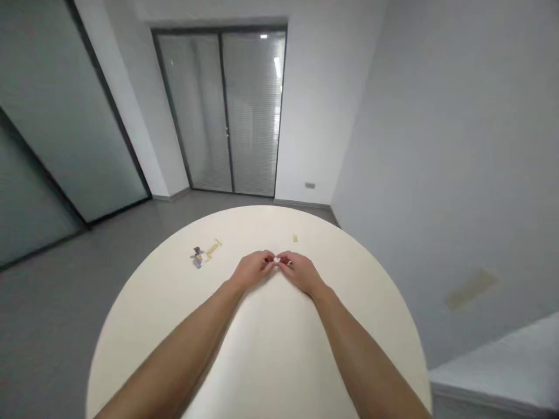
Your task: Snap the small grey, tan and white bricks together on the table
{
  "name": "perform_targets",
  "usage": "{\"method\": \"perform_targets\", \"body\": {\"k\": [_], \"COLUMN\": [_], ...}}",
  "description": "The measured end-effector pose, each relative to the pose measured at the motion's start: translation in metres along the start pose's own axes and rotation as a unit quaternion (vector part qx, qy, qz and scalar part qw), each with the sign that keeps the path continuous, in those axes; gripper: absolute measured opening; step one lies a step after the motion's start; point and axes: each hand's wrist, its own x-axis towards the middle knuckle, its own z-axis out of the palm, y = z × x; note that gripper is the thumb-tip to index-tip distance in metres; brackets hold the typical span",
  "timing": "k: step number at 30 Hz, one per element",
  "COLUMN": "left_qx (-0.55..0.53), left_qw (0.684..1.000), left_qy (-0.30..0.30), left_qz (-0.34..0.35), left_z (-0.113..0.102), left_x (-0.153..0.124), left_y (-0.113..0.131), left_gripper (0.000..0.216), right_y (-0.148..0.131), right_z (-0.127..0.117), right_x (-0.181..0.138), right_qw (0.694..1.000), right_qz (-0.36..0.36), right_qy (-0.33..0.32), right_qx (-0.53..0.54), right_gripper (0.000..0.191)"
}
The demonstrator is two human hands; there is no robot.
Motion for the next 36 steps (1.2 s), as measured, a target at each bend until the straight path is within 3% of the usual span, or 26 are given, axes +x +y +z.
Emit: {"method": "perform_targets", "body": {"k": [36], "left_qx": [0.039], "left_qw": [0.999], "left_qy": [-0.020], "left_qz": [0.020], "left_z": [0.0010], "left_x": [0.0010], "left_y": [-0.0011], "left_gripper": [0.028], "right_y": [-0.0005], "right_z": [-0.0014], "right_x": [0.0002], "right_qw": [1.000], "right_qz": [0.010], "right_qy": [0.006], "right_qx": [0.022], "right_gripper": [0.014]}}
